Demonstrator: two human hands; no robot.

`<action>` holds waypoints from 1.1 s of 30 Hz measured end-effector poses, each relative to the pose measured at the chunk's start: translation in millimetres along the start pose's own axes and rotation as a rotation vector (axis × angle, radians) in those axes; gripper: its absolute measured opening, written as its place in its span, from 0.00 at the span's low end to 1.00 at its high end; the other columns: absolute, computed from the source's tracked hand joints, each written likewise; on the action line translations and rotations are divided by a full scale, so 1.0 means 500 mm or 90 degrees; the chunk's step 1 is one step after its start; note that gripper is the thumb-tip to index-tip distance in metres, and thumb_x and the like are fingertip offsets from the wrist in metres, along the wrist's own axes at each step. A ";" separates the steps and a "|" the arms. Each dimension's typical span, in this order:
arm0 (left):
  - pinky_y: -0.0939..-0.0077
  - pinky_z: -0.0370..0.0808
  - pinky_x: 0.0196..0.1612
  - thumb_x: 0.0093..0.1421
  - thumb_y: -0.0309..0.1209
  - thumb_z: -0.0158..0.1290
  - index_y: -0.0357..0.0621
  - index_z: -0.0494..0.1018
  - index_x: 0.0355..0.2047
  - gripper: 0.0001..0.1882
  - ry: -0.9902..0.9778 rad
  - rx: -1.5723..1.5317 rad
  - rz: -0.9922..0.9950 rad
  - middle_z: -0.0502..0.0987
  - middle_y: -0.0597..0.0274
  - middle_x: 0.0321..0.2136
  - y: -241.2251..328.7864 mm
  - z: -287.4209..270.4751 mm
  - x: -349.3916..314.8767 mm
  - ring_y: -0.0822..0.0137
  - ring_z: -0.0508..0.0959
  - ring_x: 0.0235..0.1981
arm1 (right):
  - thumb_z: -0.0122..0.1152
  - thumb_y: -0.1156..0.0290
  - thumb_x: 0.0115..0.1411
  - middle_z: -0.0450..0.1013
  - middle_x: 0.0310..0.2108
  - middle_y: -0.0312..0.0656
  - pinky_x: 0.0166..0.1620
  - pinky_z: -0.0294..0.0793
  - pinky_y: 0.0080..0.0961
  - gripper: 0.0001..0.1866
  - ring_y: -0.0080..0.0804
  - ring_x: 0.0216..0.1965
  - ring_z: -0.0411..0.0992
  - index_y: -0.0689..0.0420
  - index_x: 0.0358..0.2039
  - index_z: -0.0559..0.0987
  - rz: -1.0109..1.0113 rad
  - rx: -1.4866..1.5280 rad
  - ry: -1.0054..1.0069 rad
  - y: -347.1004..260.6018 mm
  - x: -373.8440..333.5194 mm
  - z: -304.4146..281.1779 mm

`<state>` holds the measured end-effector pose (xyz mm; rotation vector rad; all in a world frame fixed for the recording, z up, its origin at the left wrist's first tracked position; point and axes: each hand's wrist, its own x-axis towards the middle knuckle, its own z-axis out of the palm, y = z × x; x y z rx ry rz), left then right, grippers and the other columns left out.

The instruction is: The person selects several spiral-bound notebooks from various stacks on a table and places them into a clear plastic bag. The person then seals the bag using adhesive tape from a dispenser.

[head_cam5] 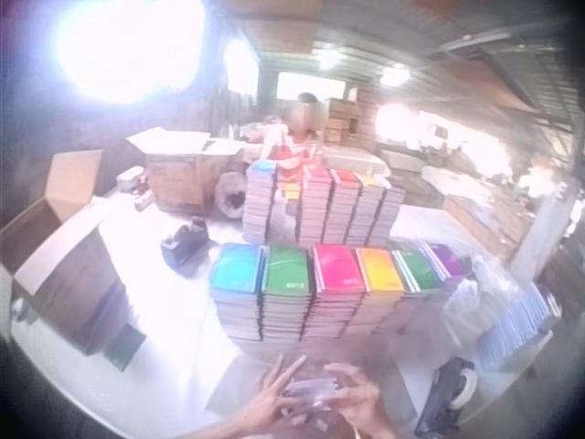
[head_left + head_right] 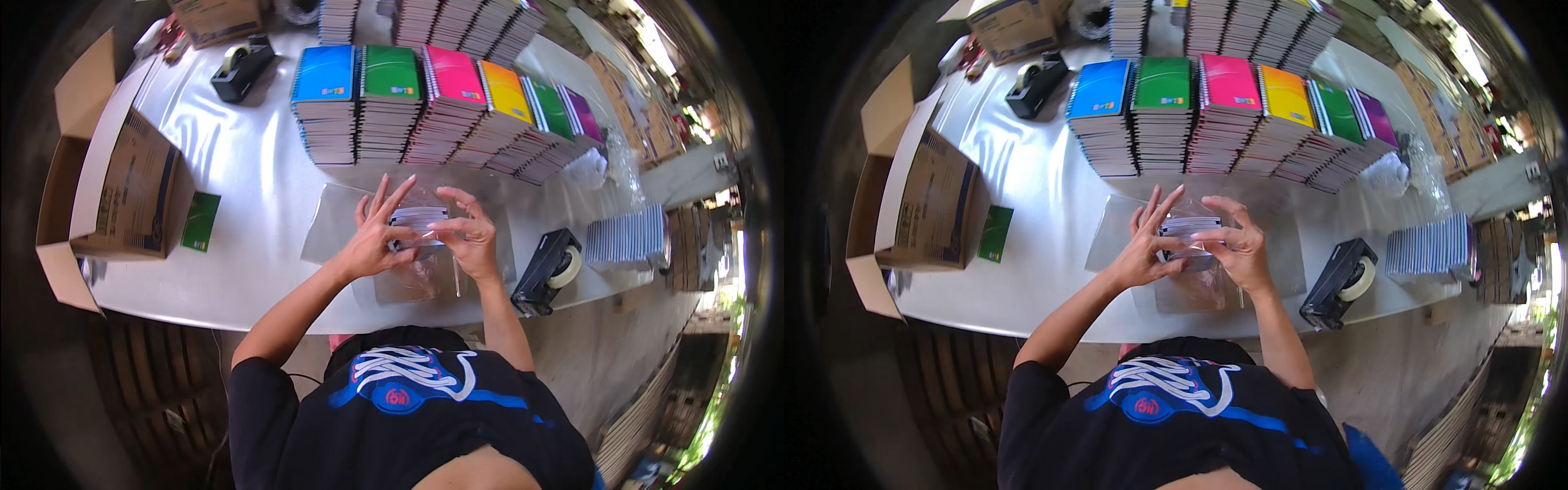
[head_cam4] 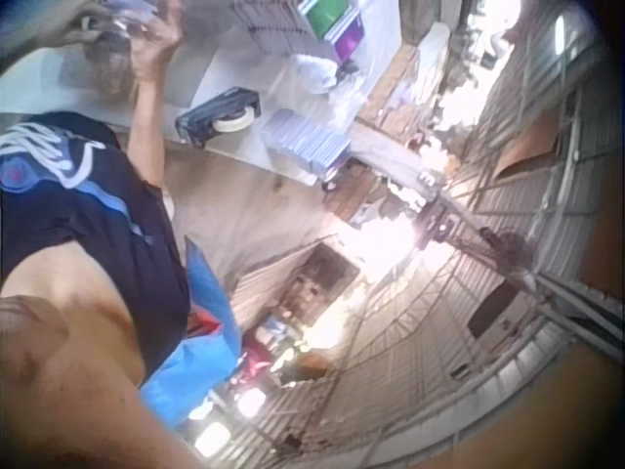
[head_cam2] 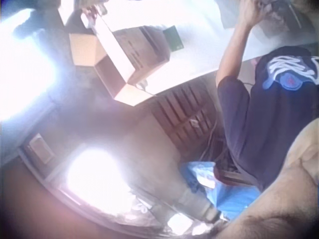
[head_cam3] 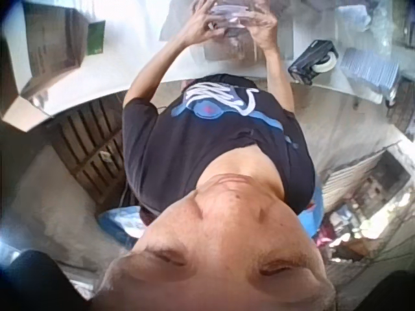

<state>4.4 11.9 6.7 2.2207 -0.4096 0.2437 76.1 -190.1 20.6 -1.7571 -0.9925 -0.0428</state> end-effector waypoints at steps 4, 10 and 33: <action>0.45 0.52 0.58 0.42 0.40 0.64 0.55 0.82 0.28 0.12 0.062 -0.186 -0.077 0.52 0.52 0.63 0.003 0.015 0.032 0.50 0.53 0.63 | 0.72 0.72 0.43 0.62 0.56 0.47 0.57 0.61 0.33 0.41 0.37 0.55 0.63 0.54 0.58 0.63 0.250 0.427 0.076 -0.011 0.009 -0.001; 0.59 0.64 0.55 0.39 0.37 0.67 0.51 0.82 0.23 0.10 0.167 -0.274 -0.133 0.61 0.53 0.57 0.010 0.019 0.063 0.54 0.63 0.58 | 0.75 0.79 0.37 0.63 0.51 0.47 0.51 0.71 0.31 0.64 0.38 0.53 0.65 0.46 0.66 0.39 0.314 0.126 -0.074 -0.031 0.021 0.020; 0.59 0.54 0.52 0.46 0.41 0.64 0.54 0.54 0.58 0.42 0.159 -0.185 -0.286 0.79 0.64 0.27 0.008 0.001 0.034 0.66 0.78 0.36 | 0.70 0.79 0.44 0.76 0.28 0.38 0.39 0.72 0.19 0.16 0.22 0.29 0.73 0.67 0.36 0.80 0.584 0.339 -0.082 0.018 0.060 0.000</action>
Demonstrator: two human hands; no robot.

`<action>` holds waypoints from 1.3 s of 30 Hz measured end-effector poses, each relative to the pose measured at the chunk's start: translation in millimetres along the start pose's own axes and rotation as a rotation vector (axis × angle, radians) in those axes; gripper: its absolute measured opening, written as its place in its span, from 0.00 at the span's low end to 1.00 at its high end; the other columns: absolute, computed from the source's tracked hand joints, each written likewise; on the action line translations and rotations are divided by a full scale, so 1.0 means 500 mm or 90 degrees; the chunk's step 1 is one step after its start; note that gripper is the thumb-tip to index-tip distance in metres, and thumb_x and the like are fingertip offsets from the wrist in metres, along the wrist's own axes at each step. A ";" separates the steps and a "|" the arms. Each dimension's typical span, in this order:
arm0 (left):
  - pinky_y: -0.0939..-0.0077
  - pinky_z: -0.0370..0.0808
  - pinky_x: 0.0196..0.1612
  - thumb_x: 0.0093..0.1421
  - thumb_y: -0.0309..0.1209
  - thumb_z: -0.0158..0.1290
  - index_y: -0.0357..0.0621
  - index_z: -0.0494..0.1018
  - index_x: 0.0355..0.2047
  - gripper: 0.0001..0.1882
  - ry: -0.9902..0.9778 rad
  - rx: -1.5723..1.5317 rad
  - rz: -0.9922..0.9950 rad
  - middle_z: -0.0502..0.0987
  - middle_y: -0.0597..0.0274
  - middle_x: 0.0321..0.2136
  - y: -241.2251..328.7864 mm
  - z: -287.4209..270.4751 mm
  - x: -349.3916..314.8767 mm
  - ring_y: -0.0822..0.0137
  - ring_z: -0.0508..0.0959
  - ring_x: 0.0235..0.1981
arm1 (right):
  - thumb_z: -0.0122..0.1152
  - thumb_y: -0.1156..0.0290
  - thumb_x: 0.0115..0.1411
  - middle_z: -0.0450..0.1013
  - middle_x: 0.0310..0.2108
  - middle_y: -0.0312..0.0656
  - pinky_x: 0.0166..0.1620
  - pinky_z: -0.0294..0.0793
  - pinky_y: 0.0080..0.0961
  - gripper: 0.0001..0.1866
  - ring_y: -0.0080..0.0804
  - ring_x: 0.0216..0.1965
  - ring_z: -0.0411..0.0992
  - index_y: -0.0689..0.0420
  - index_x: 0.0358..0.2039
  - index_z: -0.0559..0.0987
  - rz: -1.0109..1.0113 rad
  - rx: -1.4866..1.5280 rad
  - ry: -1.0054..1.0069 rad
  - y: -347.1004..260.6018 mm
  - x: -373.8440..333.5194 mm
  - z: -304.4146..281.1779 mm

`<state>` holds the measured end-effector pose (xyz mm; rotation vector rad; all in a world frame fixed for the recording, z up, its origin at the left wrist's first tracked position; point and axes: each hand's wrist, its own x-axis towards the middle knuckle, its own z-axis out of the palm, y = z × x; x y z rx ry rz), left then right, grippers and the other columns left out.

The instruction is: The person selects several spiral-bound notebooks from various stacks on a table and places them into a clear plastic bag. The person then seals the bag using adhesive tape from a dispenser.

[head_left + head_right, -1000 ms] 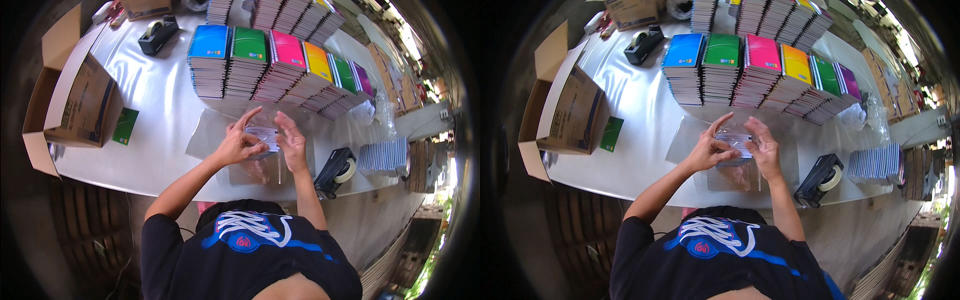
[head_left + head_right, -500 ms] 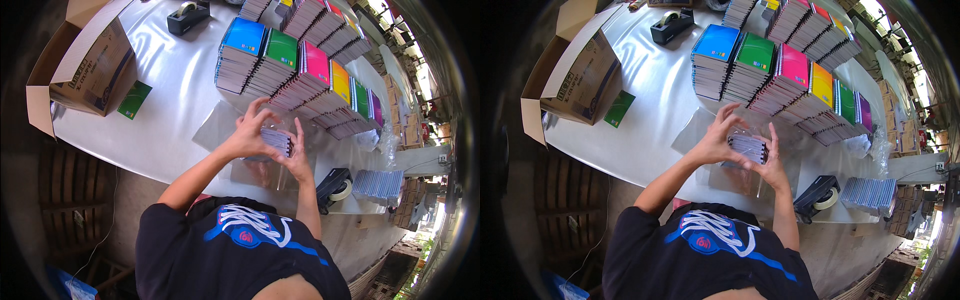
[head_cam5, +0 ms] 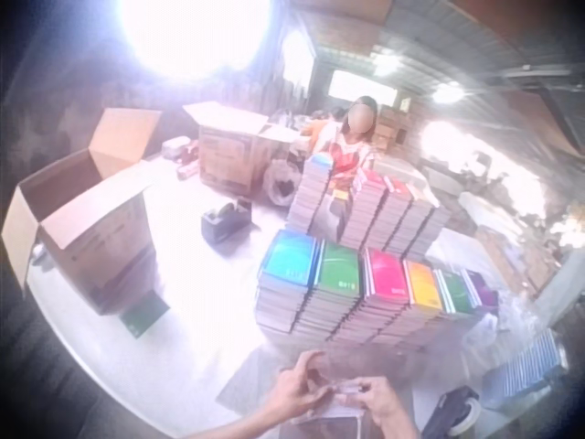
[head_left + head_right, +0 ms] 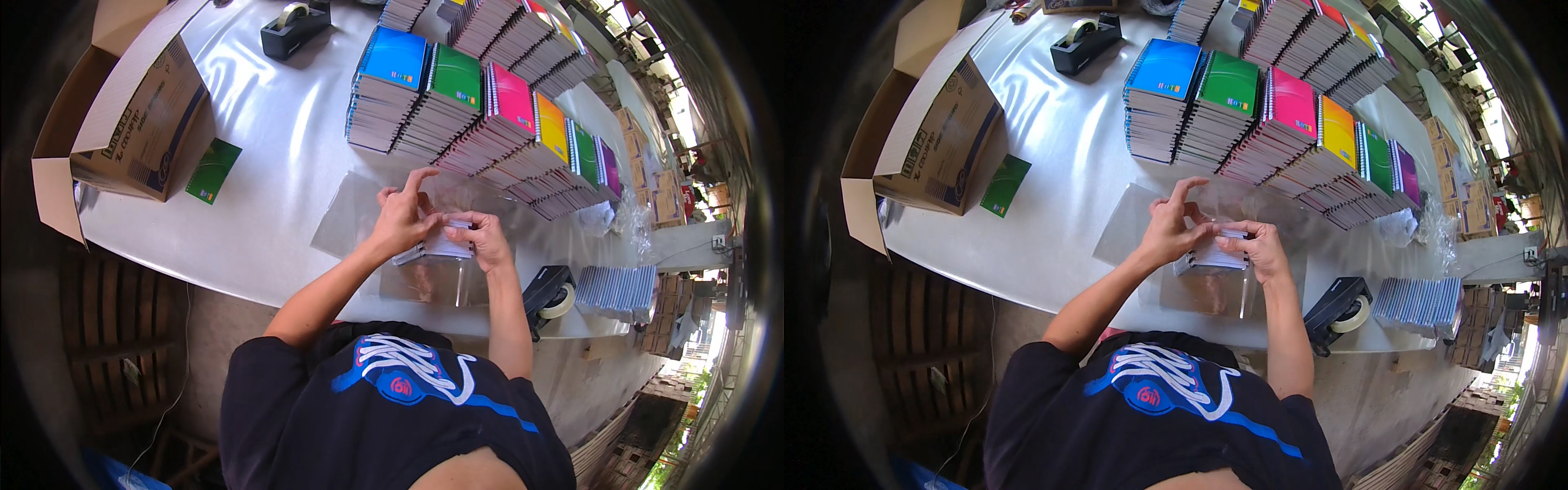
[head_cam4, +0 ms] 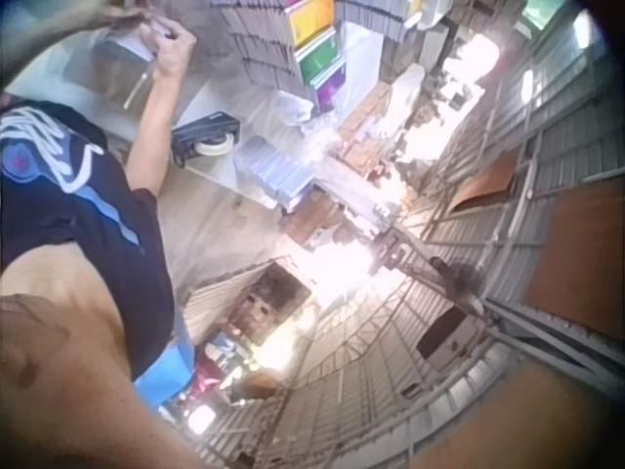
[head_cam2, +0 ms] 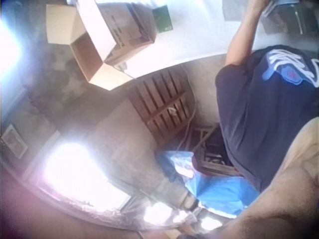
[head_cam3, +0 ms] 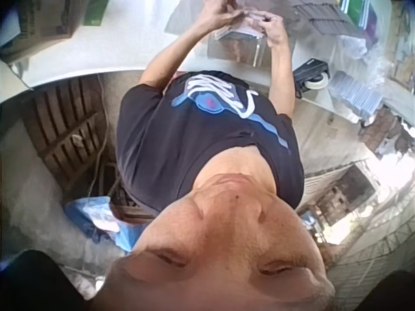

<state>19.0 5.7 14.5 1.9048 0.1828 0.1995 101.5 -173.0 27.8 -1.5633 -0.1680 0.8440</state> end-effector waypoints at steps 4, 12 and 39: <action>0.62 0.57 0.53 0.47 0.40 0.64 0.53 0.60 0.59 0.39 0.013 -0.018 -0.002 0.80 0.63 0.27 -0.002 -0.004 -0.008 0.66 0.78 0.37 | 0.67 0.79 0.47 0.76 0.27 0.38 0.37 0.71 0.17 0.09 0.21 0.30 0.72 0.64 0.31 0.81 -0.065 -0.130 0.017 0.006 -0.001 -0.005; 0.66 0.62 0.50 0.46 0.28 0.61 0.50 0.81 0.34 0.12 0.007 0.064 0.063 0.81 0.67 0.34 -0.013 0.007 -0.016 0.63 0.76 0.44 | 0.66 0.76 0.48 0.76 0.27 0.36 0.42 0.70 0.26 0.06 0.26 0.30 0.73 0.57 0.29 0.82 -0.289 -0.314 0.119 0.009 -0.007 0.024; 0.49 0.50 0.48 0.47 0.35 0.62 0.58 0.77 0.38 0.16 -0.148 0.453 0.353 0.75 0.78 0.45 0.069 -0.034 -0.074 0.69 0.61 0.60 | 0.51 0.68 0.56 0.52 0.64 0.31 0.60 0.43 0.58 0.21 0.26 0.64 0.50 0.53 0.52 0.71 -0.336 -0.972 0.208 -0.004 -0.174 0.094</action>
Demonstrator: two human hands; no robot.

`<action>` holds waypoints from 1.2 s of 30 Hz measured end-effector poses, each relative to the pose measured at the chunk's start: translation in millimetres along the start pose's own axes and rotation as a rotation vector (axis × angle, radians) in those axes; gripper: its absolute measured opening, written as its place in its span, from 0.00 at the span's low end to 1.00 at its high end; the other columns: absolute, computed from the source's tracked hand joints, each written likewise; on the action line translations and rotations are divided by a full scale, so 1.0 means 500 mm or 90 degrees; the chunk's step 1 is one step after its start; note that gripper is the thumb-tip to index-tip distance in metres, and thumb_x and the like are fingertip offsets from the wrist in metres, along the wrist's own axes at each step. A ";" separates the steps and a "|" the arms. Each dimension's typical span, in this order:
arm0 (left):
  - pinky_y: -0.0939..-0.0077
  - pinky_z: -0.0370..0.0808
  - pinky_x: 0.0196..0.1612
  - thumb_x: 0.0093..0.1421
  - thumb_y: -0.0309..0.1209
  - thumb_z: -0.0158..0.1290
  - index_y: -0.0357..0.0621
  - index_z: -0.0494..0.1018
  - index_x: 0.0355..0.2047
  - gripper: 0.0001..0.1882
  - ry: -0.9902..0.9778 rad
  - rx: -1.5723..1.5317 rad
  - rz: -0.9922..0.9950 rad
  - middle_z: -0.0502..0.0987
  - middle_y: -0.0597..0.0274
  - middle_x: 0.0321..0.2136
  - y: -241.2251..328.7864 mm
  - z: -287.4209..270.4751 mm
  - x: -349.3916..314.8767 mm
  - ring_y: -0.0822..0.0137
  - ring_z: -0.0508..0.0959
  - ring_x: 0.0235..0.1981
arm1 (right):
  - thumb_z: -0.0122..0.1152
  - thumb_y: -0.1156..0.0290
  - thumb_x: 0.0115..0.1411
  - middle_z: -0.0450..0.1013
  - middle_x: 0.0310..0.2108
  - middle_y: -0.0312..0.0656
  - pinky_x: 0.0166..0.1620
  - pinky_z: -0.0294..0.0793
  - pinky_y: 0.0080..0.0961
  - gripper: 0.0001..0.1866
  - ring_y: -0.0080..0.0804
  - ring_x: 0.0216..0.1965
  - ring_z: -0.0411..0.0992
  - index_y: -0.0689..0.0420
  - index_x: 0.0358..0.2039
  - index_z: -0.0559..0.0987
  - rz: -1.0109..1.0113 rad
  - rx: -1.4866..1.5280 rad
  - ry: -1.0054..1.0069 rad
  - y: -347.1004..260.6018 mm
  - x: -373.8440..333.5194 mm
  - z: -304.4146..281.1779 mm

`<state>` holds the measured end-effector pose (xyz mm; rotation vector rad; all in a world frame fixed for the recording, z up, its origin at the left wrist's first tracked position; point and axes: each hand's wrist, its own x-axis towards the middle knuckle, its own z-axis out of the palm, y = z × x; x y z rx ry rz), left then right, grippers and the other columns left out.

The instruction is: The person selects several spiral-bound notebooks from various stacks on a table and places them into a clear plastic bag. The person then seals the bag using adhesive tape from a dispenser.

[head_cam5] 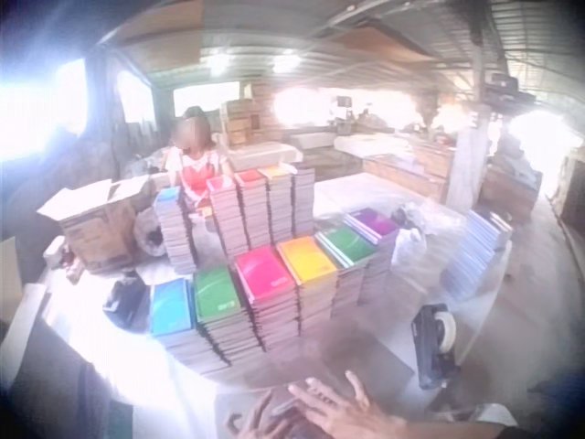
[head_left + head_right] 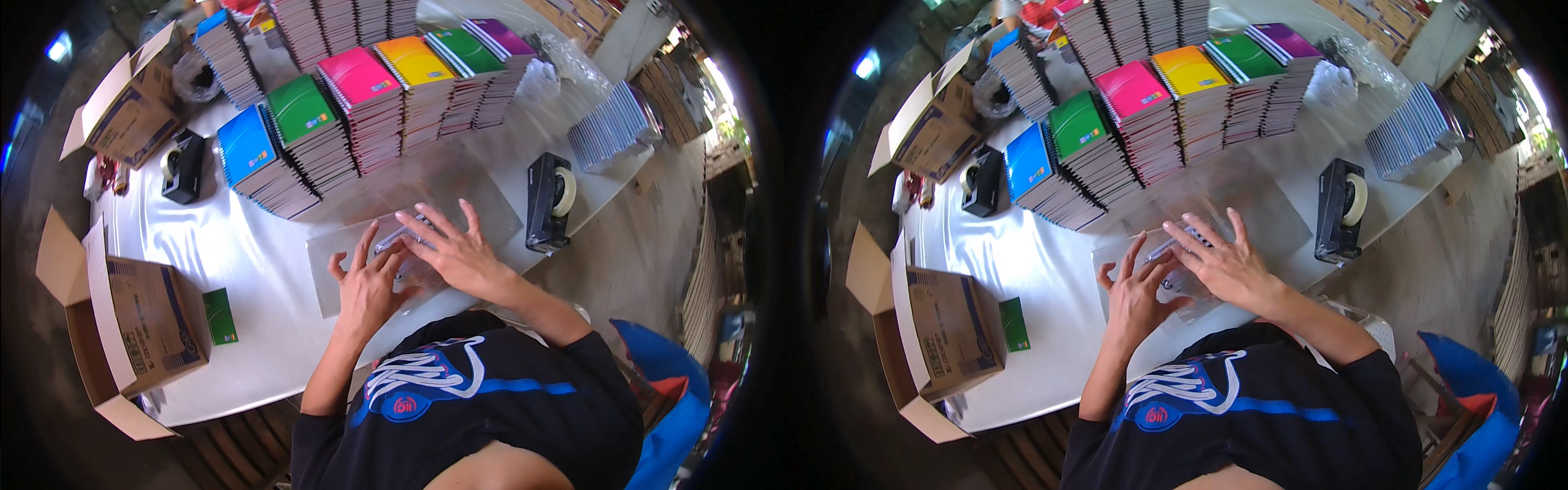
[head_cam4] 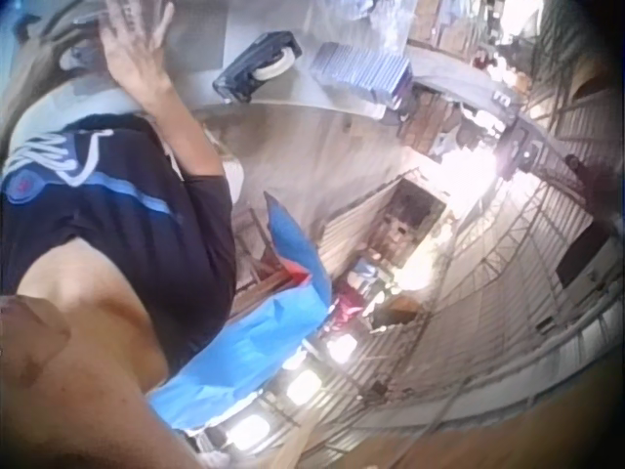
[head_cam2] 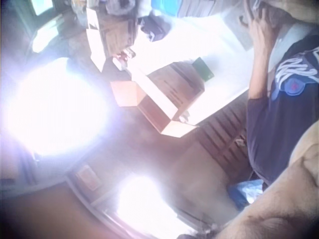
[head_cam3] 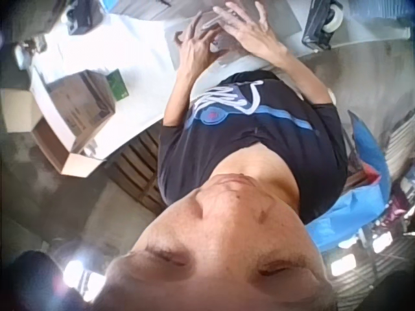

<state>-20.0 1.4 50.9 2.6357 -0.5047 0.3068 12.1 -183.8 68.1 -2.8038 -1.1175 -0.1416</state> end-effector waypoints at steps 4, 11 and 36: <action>0.63 0.57 0.46 0.49 0.32 0.59 0.53 0.76 0.43 0.18 0.089 0.035 0.131 0.75 0.72 0.48 -0.033 0.057 -0.026 0.73 0.69 0.54 | 0.47 0.71 0.58 0.50 0.65 0.32 0.61 0.41 0.61 0.23 0.27 0.65 0.50 0.55 0.56 0.68 0.023 0.046 -0.008 -0.011 -0.029 0.039; 0.74 0.63 0.37 0.47 0.29 0.63 0.52 0.78 0.38 0.16 0.185 -0.027 0.188 0.78 0.71 0.43 -0.049 0.067 -0.011 0.73 0.77 0.45 | 0.55 0.67 0.57 0.58 0.59 0.50 0.63 0.49 0.43 0.20 0.48 0.61 0.56 0.52 0.51 0.73 0.435 0.242 0.314 0.075 -0.158 0.008; 0.73 0.74 0.42 0.43 0.23 0.63 0.47 0.79 0.36 0.16 0.192 -0.154 0.230 0.78 0.66 0.37 -0.062 0.083 0.002 0.65 0.77 0.40 | 0.56 0.73 0.55 0.73 0.43 0.48 0.52 0.66 0.33 0.08 0.42 0.45 0.71 0.55 0.34 0.81 0.816 -0.330 0.273 0.134 -0.408 0.135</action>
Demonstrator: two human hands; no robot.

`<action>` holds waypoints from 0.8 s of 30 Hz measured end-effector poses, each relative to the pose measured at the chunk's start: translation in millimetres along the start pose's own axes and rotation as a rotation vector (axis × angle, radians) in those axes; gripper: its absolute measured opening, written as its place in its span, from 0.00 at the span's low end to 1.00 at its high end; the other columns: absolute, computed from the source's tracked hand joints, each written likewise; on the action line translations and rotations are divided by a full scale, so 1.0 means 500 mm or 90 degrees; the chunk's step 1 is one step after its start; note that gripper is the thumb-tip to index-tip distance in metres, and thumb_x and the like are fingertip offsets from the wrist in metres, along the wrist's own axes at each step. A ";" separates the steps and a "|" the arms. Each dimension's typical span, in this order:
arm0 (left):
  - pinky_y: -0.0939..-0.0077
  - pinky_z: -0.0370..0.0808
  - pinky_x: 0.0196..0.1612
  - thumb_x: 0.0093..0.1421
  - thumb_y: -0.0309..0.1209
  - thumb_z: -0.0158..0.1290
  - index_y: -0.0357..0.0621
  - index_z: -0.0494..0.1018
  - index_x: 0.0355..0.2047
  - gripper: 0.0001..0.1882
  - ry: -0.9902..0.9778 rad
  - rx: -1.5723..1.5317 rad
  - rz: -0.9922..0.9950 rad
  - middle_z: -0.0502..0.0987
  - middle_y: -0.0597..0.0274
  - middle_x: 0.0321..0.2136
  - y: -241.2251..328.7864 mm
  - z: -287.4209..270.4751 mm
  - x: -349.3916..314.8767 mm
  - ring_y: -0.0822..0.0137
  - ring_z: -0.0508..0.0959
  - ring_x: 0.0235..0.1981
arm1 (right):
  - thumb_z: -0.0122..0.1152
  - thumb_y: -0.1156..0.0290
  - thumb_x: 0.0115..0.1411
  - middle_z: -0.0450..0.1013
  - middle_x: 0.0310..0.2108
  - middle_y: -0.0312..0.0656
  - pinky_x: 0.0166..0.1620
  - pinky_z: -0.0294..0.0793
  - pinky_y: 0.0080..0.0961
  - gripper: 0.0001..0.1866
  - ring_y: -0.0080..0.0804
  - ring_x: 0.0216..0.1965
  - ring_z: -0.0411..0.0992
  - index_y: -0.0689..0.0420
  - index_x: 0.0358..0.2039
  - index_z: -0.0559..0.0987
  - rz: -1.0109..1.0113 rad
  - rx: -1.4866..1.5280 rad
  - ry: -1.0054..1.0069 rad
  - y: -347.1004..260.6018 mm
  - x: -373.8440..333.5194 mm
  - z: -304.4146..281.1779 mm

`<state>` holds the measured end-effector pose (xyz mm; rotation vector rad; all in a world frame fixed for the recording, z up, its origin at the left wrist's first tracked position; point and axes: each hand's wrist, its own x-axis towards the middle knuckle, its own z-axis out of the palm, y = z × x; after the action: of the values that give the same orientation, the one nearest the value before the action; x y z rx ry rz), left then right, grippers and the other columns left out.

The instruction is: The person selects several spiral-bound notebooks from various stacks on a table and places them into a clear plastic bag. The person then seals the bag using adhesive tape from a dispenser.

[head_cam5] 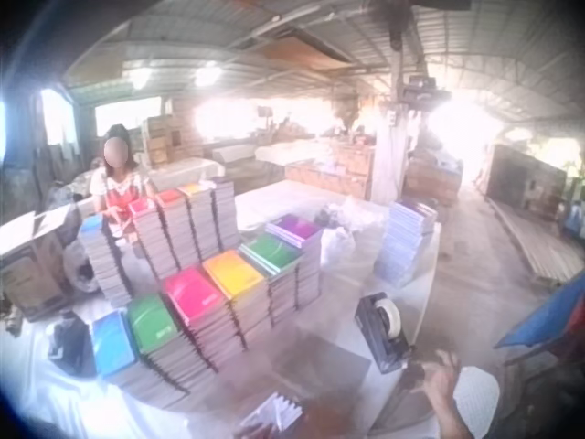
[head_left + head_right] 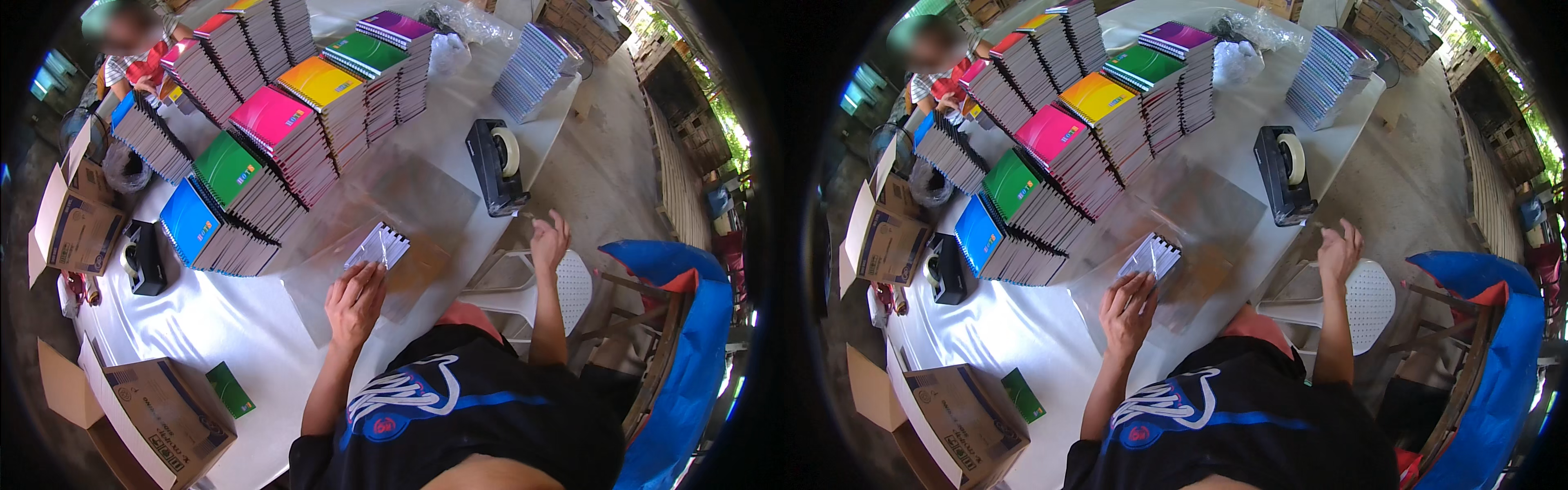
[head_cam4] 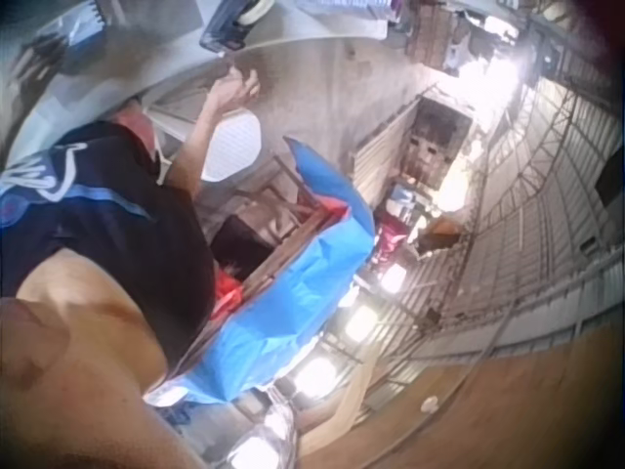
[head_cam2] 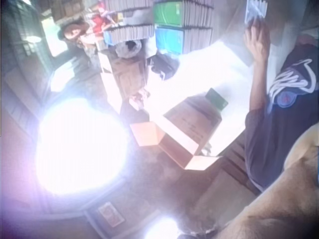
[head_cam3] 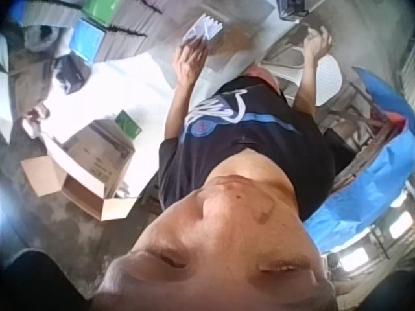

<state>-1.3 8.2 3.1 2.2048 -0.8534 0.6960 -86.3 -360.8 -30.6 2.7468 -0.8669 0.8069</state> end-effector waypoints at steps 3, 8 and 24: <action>0.74 0.74 0.42 0.44 0.23 0.62 0.47 0.78 0.37 0.16 0.006 -0.002 0.005 0.77 0.67 0.37 0.000 0.004 -0.002 0.65 0.77 0.41 | 0.56 0.74 0.56 0.76 0.31 0.46 0.42 0.72 0.31 0.08 0.38 0.29 0.75 0.59 0.35 0.80 0.118 0.326 -0.081 -0.018 0.032 -0.030; 0.73 0.75 0.42 0.46 0.23 0.61 0.47 0.75 0.40 0.18 -0.006 -0.012 -0.006 0.77 0.66 0.38 -0.002 0.011 -0.002 0.65 0.76 0.41 | 0.55 0.60 0.62 0.69 0.15 0.33 0.21 0.61 0.16 0.17 0.15 0.17 0.64 0.60 0.26 0.81 0.113 0.868 -0.465 -0.274 0.021 -0.168; 0.67 0.63 0.47 0.41 0.36 0.66 0.59 0.72 0.51 0.33 -0.174 0.086 -0.196 0.68 0.55 0.49 0.020 -0.022 -0.001 0.61 0.69 0.48 | 0.59 0.59 0.60 0.68 0.08 0.34 0.13 0.60 0.18 0.20 0.17 0.09 0.64 0.60 0.18 0.80 0.012 0.841 -0.544 -0.411 -0.092 -0.153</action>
<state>-11.5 10.8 13.9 2.5197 -0.5873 0.3158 -34.9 -147.1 12.9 4.4173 -0.4516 0.0561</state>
